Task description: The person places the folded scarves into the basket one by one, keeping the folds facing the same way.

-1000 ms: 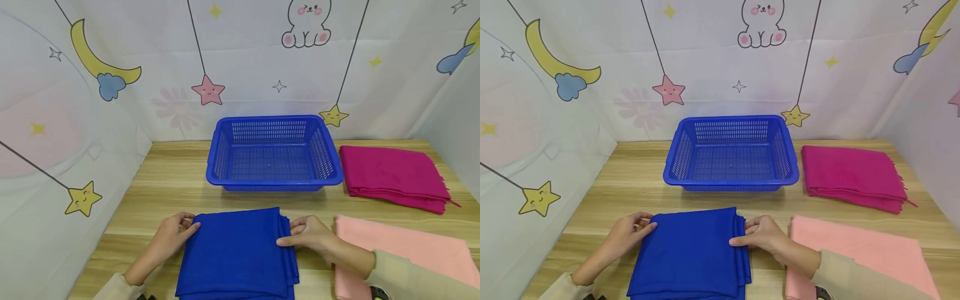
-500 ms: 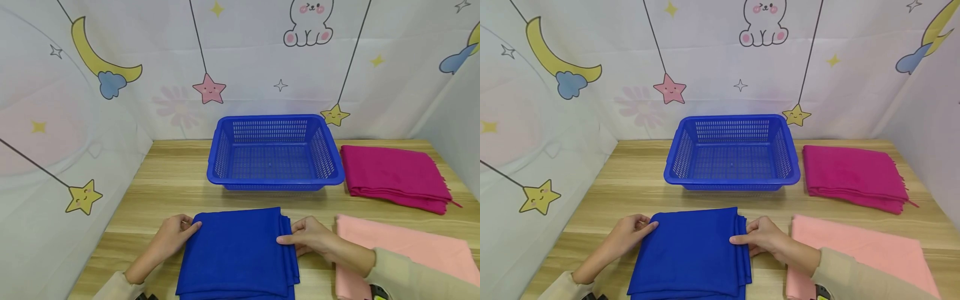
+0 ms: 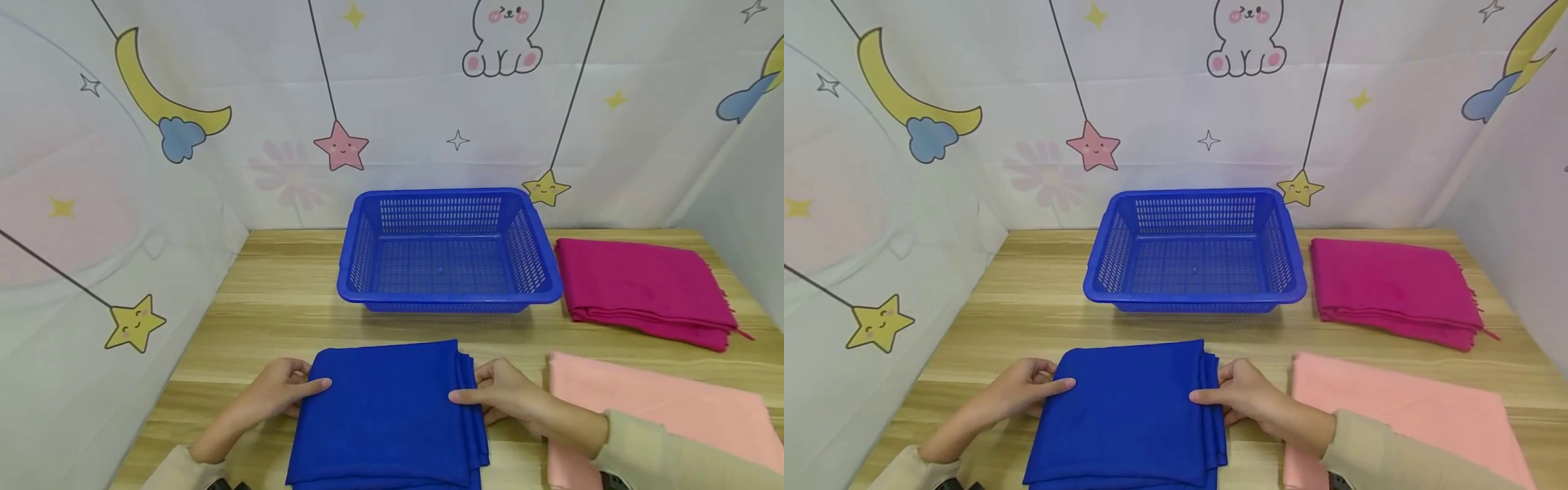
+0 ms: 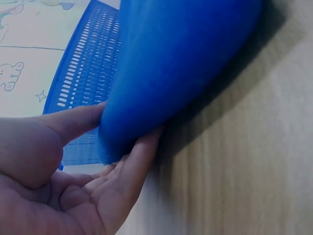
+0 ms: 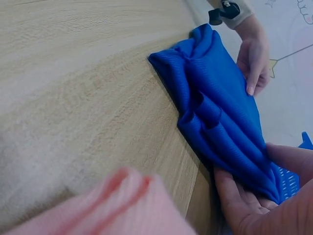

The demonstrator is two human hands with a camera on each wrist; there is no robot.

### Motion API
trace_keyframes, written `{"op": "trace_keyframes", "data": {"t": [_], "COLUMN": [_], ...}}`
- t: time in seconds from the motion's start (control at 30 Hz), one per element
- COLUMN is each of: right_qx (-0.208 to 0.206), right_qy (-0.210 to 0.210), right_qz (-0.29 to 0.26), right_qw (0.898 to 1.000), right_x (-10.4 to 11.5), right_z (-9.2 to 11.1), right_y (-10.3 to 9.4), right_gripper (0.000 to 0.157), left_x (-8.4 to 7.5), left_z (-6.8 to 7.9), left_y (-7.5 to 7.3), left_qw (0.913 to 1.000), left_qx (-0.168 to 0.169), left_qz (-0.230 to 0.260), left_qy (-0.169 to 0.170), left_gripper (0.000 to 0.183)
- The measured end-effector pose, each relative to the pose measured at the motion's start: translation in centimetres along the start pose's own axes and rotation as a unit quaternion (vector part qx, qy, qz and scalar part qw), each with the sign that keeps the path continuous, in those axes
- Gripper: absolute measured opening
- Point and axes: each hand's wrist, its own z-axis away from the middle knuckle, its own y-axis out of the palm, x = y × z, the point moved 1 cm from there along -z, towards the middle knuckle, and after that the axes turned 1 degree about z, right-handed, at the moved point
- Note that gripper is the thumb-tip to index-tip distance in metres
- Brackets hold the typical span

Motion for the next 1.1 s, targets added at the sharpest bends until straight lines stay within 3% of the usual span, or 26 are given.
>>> {"op": "trace_keyframes", "data": {"t": [0.1, 0.23, 0.37, 0.53, 0.9, 1.1], "right_qx": [-0.002, 0.006, 0.015, 0.02, 0.012, 0.009], "right_qy": [-0.003, -0.013, -0.018, -0.023, -0.045, -0.052], "right_qz": [-0.001, -0.013, -0.024, -0.03, -0.019, -0.024], "right_qw": [1.0, 1.0, 0.999, 0.999, 0.999, 0.998], "right_x": [-0.06, -0.22, -0.43, -0.46, -0.78, -0.82], "right_z": [-0.08, -0.14, -0.18, -0.18, -0.31, -0.45], "right_y": [0.16, 0.3, 0.46, 0.52, 0.41, 0.25], "right_gripper": [0.045, 0.019, 0.033, 0.037, 0.028, 0.024], "left_x": [0.13, 0.36, 0.41, 0.44, 0.52, 0.37], "left_z": [0.03, -0.04, -0.04, -0.06, 0.04, 0.03], "left_y": [-0.13, -0.35, -0.49, -0.61, -0.75, -0.83], "left_qw": [0.9992, 0.9966, 0.9947, 0.9928, 0.9931, 0.9942], "left_qx": [0.028, 0.058, 0.074, 0.087, 0.086, 0.073], "left_qz": [0.03, 0.06, 0.071, 0.082, 0.079, 0.077], "left_qy": [-0.003, 0.001, 0.004, 0.006, 0.011, 0.021], "left_gripper": [0.041, 0.037, 0.036, 0.035, 0.023, 0.032]}}
